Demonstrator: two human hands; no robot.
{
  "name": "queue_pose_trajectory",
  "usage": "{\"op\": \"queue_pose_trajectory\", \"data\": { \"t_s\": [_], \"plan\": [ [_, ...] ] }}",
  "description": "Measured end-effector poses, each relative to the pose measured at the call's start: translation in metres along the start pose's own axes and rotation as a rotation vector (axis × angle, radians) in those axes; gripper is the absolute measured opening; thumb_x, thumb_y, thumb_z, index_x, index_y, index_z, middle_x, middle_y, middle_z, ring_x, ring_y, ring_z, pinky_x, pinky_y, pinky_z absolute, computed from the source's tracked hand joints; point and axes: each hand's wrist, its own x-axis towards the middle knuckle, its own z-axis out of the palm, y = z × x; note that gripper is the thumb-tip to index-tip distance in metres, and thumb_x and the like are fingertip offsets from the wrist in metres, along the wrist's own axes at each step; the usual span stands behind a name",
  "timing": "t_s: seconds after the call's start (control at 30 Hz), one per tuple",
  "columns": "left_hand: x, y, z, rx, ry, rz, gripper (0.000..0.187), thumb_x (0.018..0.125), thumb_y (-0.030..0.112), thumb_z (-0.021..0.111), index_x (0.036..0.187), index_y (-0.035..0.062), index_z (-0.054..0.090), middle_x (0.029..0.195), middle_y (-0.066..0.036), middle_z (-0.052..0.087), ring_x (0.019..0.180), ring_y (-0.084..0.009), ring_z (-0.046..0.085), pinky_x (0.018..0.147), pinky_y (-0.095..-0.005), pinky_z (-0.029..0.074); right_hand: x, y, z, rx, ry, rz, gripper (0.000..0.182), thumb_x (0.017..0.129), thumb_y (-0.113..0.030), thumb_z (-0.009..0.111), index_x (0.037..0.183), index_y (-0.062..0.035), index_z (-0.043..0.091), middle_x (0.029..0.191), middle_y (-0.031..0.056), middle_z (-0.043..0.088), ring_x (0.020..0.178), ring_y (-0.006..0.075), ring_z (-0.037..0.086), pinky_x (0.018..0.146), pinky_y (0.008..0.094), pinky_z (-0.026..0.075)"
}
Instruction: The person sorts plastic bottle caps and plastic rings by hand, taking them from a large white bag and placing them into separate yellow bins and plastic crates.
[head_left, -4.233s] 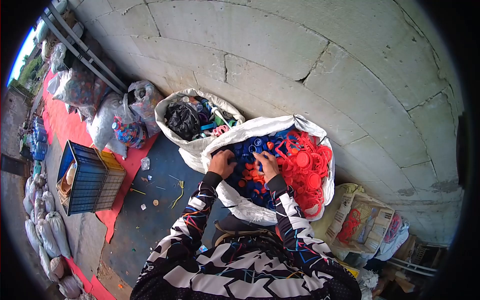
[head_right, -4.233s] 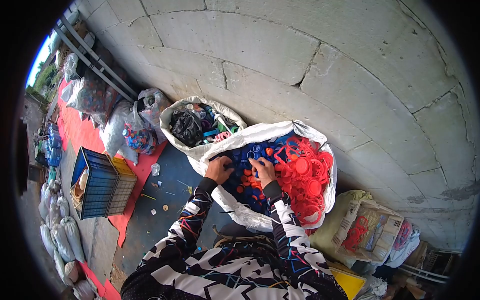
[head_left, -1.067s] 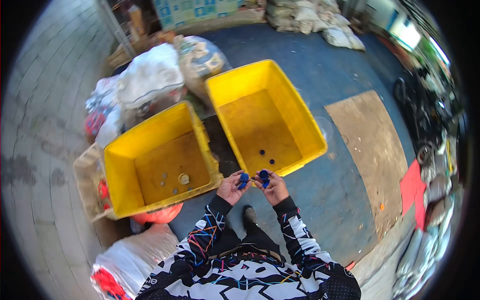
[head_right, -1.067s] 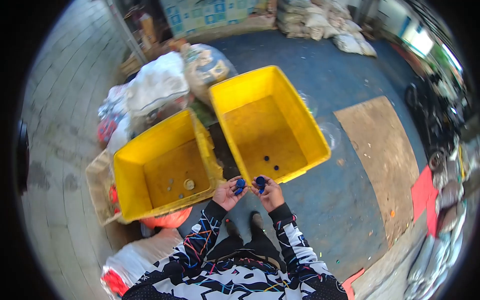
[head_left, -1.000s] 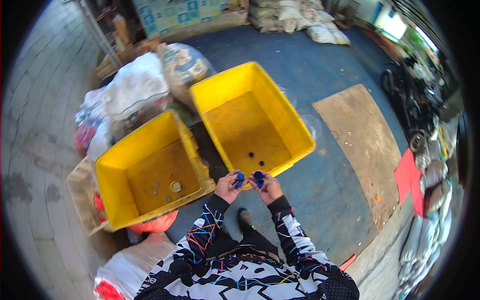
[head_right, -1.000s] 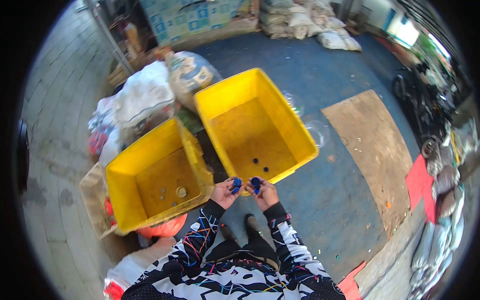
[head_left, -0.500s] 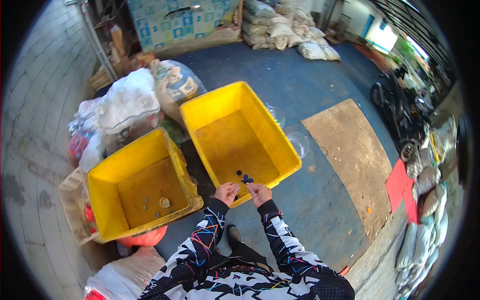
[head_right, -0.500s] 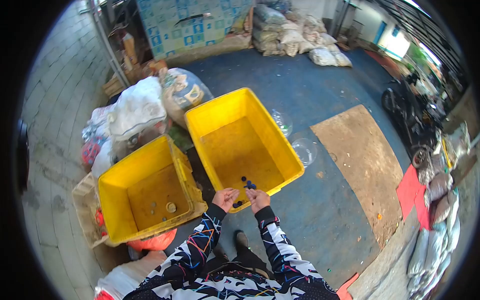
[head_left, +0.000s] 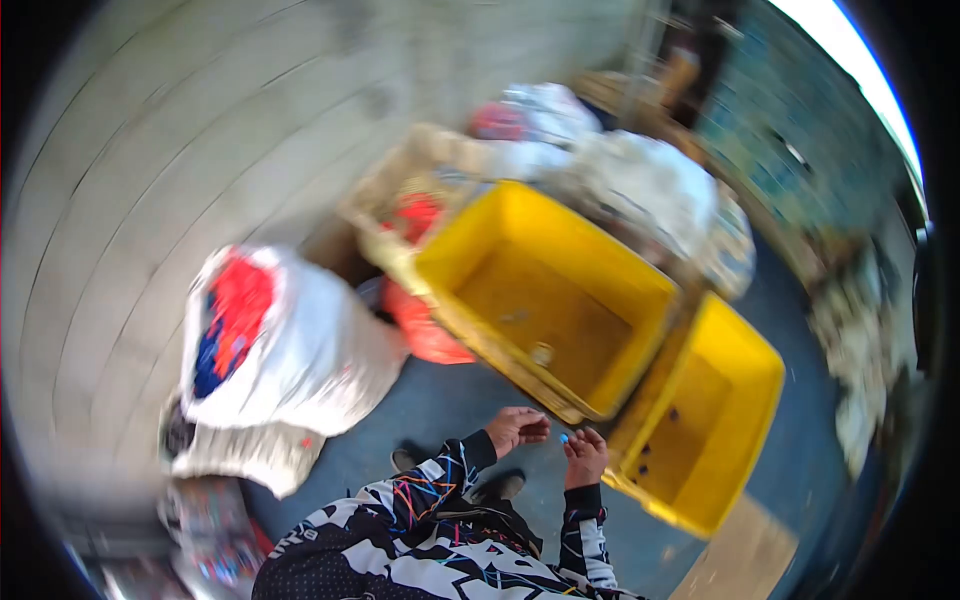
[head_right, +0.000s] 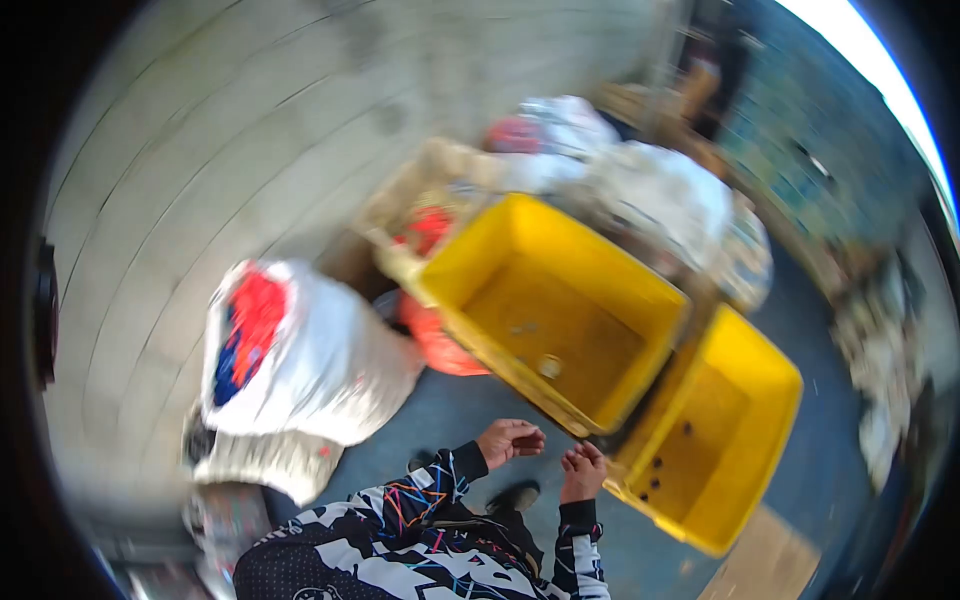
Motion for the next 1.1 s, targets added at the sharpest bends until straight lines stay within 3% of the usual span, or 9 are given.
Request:
{"op": "queue_pose_trajectory", "data": {
  "t_s": [0.2,0.43,0.73,0.87,0.9,1.0,1.03,1.1],
  "plan": [
    [-0.215,0.107,-0.072,-0.128,0.297,0.213,0.022,0.091,0.021,0.058,0.094,-0.0009,0.061,0.088,-0.009,0.063,0.082,-0.0171,0.065,0.077,-0.0305,0.055,-0.095,0.052,0.179,-0.368,-0.362,0.13,0.023,0.083,0.004,0.05,0.104,-0.0046,0.055,0.092,0.0071,0.058,0.072,0.0159,0.059,0.064,0.0288,0.052],
    [-0.381,0.192,-0.211,-0.254,0.63,0.504,0.021,0.091,0.022,0.058,0.09,0.0011,0.062,0.085,-0.008,0.065,0.076,-0.0161,0.064,0.072,-0.0316,0.054,-0.169,0.203,0.4,-0.69,-0.694,0.18,0.02,0.086,0.001,0.053,0.106,-0.0043,0.056,0.092,0.0064,0.06,0.075,0.0134,0.06,0.064,0.0261,0.052],
    [-0.444,0.258,-0.305,-0.315,0.956,0.742,0.021,0.09,0.021,0.058,0.089,0.0009,0.06,0.09,-0.007,0.065,0.075,-0.0158,0.063,0.076,-0.0309,0.053,-0.198,0.335,0.532,-0.947,-1.179,0.087,0.02,0.086,-0.001,0.056,0.106,-0.0014,0.056,0.091,0.008,0.062,0.072,0.0124,0.062,0.063,0.0236,0.052],
    [-0.452,0.263,-0.325,-0.342,1.033,0.806,0.018,0.089,0.018,0.059,0.091,0.0003,0.06,0.092,-0.007,0.065,0.074,-0.0149,0.063,0.076,-0.0313,0.054,-0.189,0.367,0.577,-1.165,-1.362,-0.174,0.024,0.078,0.005,0.056,0.101,-0.0005,0.058,0.083,0.0088,0.064,0.072,0.0136,0.063,0.064,0.0257,0.05],
    [-0.452,0.262,-0.33,-0.351,1.058,0.832,0.016,0.089,0.016,0.059,0.091,0.0,0.06,0.089,-0.007,0.064,0.074,-0.0144,0.063,0.075,-0.0315,0.055,-0.192,0.372,0.59,-1.195,-1.381,-0.192,0.024,0.074,0.006,0.056,0.098,-0.0008,0.058,0.08,0.012,0.064,0.074,0.0202,0.065,0.066,0.0309,0.051],
    [-0.451,0.27,-0.34,-0.372,1.221,0.822,0.014,0.088,0.014,0.06,0.091,-0.0001,0.06,0.085,-0.006,0.063,0.072,-0.0132,0.062,0.073,-0.0308,0.055,-0.174,0.41,0.61,-1.249,-1.639,-0.407,0.022,0.076,0.004,0.059,0.097,-0.0009,0.058,0.086,0.0143,0.065,0.074,0.0219,0.065,0.066,0.0315,0.052],
    [-0.45,0.272,-0.346,-0.34,1.277,0.813,0.012,0.086,0.011,0.061,0.091,-0.0004,0.06,0.083,-0.005,0.062,0.071,-0.0119,0.061,0.071,-0.0298,0.055,-0.174,0.415,0.62,-1.223,-1.71,-0.395,0.022,0.074,0.005,0.057,0.096,-0.0007,0.058,0.086,0.0173,0.063,0.079,0.0301,0.064,0.068,0.0363,0.051],
    [-0.447,0.287,-0.348,-0.306,1.36,0.809,0.012,0.085,0.009,0.062,0.092,-0.0007,0.059,0.085,-0.006,0.062,0.072,-0.0114,0.06,0.072,-0.0294,0.055,-0.173,0.43,0.636,-1.234,-1.849,-0.433,0.022,0.074,0.004,0.057,0.095,-0.0009,0.058,0.087,0.0177,0.062,0.082,0.0329,0.062,0.071,0.0393,0.05]
  ]
}}
